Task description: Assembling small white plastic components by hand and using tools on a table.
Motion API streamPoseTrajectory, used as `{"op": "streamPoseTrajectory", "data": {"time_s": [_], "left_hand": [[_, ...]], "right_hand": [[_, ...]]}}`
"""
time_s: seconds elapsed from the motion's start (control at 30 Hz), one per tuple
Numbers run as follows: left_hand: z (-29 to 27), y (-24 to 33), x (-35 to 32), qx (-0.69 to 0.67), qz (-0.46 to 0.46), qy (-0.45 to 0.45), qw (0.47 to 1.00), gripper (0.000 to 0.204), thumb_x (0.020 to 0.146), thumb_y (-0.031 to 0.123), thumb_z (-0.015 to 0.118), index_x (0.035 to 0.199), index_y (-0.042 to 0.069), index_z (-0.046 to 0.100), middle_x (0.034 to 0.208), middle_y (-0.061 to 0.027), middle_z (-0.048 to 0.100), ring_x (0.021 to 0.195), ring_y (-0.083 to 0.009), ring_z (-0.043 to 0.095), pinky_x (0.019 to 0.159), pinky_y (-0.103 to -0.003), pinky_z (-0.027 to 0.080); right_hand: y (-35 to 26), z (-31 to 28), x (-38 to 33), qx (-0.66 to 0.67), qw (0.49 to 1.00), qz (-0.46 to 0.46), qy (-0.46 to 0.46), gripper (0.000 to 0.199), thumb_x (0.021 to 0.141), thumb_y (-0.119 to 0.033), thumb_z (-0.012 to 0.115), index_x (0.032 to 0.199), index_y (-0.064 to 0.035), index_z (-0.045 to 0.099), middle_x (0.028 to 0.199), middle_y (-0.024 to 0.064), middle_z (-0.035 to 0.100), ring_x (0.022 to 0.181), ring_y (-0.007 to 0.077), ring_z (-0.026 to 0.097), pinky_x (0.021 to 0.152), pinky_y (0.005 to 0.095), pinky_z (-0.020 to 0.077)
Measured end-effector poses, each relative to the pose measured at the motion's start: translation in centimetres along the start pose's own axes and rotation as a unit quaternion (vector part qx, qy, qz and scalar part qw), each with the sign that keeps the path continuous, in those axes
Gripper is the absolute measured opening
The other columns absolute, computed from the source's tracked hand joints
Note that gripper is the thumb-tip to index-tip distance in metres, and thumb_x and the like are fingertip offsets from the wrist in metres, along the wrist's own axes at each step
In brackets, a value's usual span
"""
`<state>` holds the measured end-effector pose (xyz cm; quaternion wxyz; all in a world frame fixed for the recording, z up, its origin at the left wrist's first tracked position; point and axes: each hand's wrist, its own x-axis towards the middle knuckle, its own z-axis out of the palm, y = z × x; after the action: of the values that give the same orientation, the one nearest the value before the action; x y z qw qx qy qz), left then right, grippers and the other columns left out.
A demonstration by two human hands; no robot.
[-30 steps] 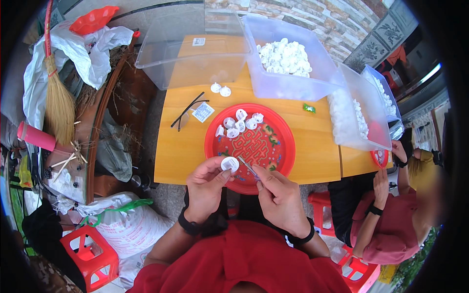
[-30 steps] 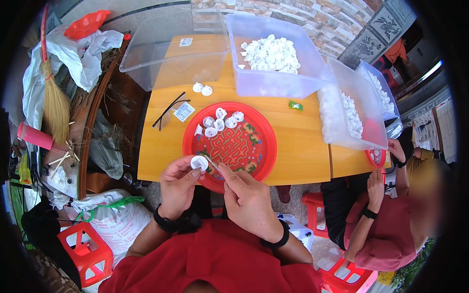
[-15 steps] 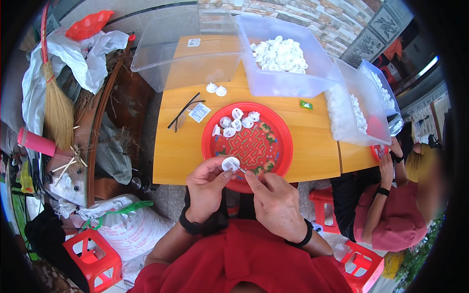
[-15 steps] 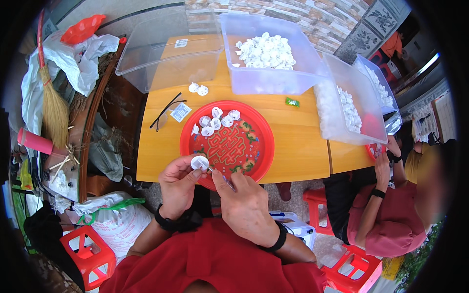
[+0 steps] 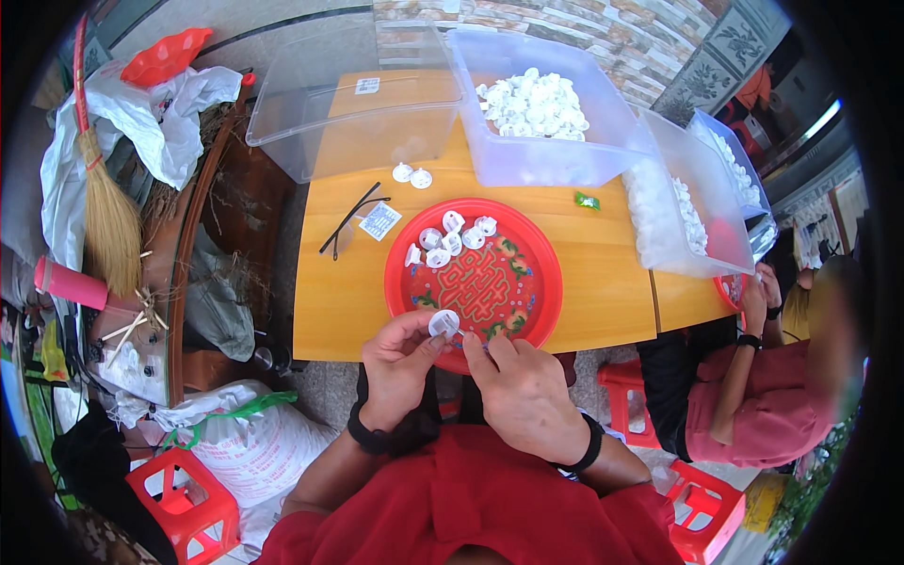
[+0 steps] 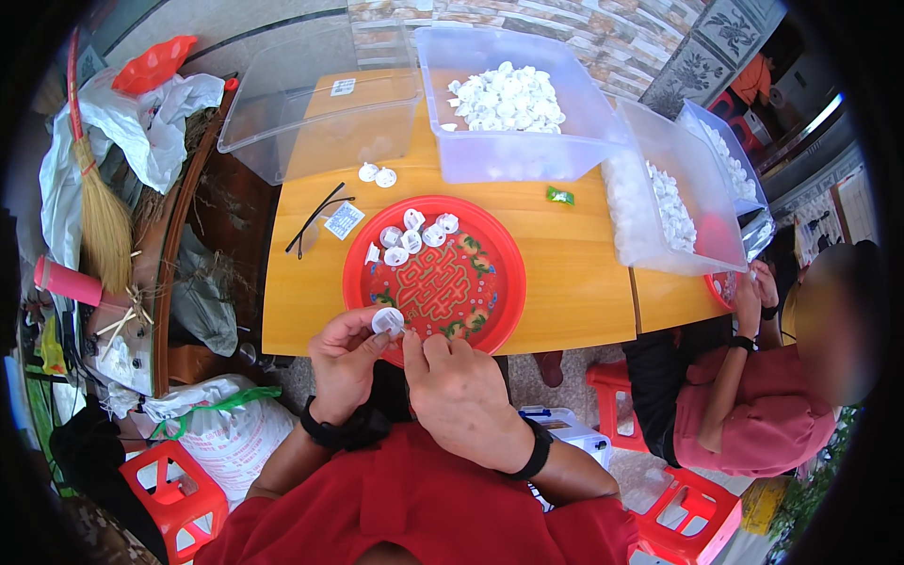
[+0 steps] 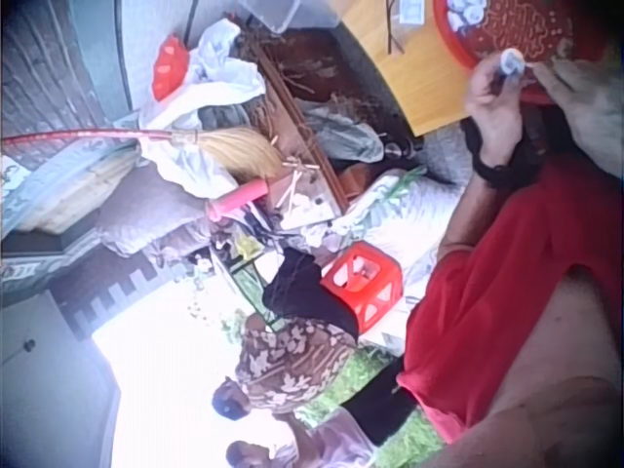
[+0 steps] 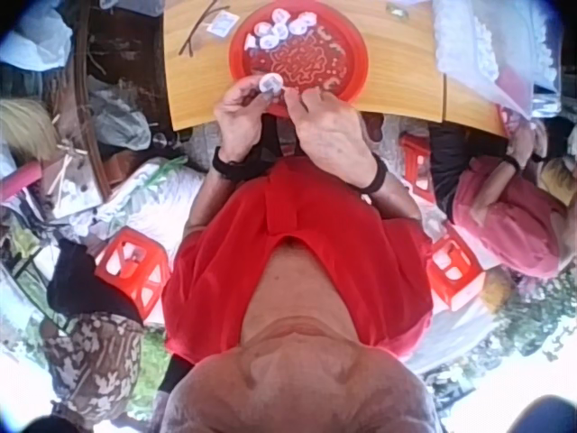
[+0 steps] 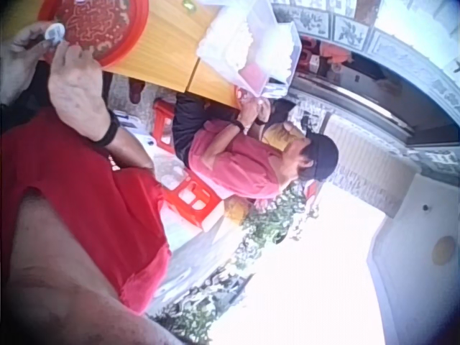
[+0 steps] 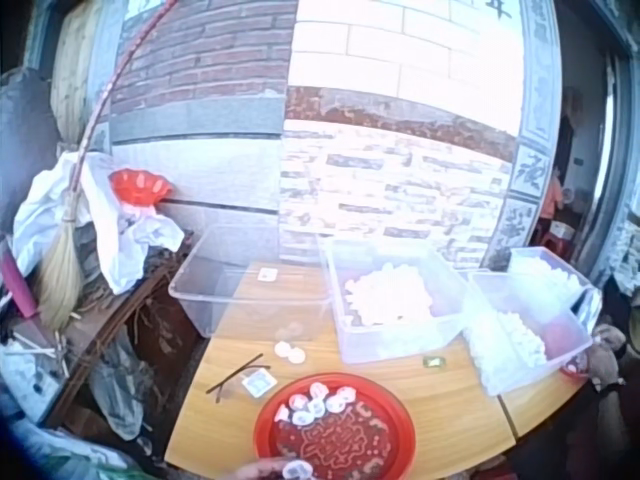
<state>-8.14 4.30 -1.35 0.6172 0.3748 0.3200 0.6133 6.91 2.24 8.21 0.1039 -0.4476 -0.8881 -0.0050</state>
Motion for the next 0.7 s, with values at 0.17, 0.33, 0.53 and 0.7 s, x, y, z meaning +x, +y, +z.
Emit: {"op": "streamPoseTrajectory", "data": {"time_s": [0.17, 0.33, 0.53, 0.7], "left_hand": [[0.4, 0.5, 0.2, 0.004, -0.008, 0.004, 1.0, 0.024, 0.082, -0.009, 0.056, 0.105, -0.005, 0.056, 0.1, -0.0134, 0.063, 0.085, -0.0184, 0.062, 0.074, -0.029, 0.052], [0.7, 0.2, -0.2, 0.02, 0.022, 0.005, 1.0, 0.026, 0.081, -0.011, 0.056, 0.106, -0.005, 0.055, 0.1, -0.0135, 0.062, 0.086, -0.0185, 0.062, 0.075, -0.029, 0.053], [0.0, 0.6, 0.4, 0.009, 0.015, 0.022, 1.0, 0.025, 0.082, -0.011, 0.054, 0.107, -0.005, 0.054, 0.098, -0.0122, 0.062, 0.085, -0.0161, 0.062, 0.076, -0.028, 0.051], [0.3, 0.5, 0.5, -0.051, 0.019, 0.017, 0.998, 0.026, 0.081, -0.013, 0.054, 0.107, -0.006, 0.054, 0.097, -0.014, 0.062, 0.082, -0.0177, 0.062, 0.075, -0.029, 0.052]], "right_hand": [[0.7, 1.1, -0.9, 0.091, 0.993, 0.047, 0.062, 0.042, 0.067, -0.005, 0.056, 0.108, 0.0065, 0.057, 0.07, 0.0096, 0.047, 0.057, 0.0195, 0.051, 0.047, 0.0294, 0.042], [-0.6, 0.4, -1.3, 0.064, 0.994, 0.067, 0.063, 0.042, 0.065, 0.0, 0.057, 0.107, 0.0053, 0.058, 0.069, 0.0091, 0.048, 0.056, 0.0222, 0.052, 0.047, 0.032, 0.0434], [-0.1, 0.1, -1.4, 0.114, 0.986, 0.075, 0.091, 0.039, 0.07, 0.0, 0.057, 0.108, 0.0073, 0.056, 0.067, 0.0095, 0.048, 0.055, 0.0222, 0.054, 0.048, 0.033, 0.0448], [0.3, 1.3, -1.7, 0.318, 0.934, 0.118, 0.112, 0.036, 0.077, 0.003, 0.054, 0.113, 0.0072, 0.05, 0.068, 0.0156, 0.054, 0.058, 0.0319, 0.057, 0.052, 0.0391, 0.0464]]}}
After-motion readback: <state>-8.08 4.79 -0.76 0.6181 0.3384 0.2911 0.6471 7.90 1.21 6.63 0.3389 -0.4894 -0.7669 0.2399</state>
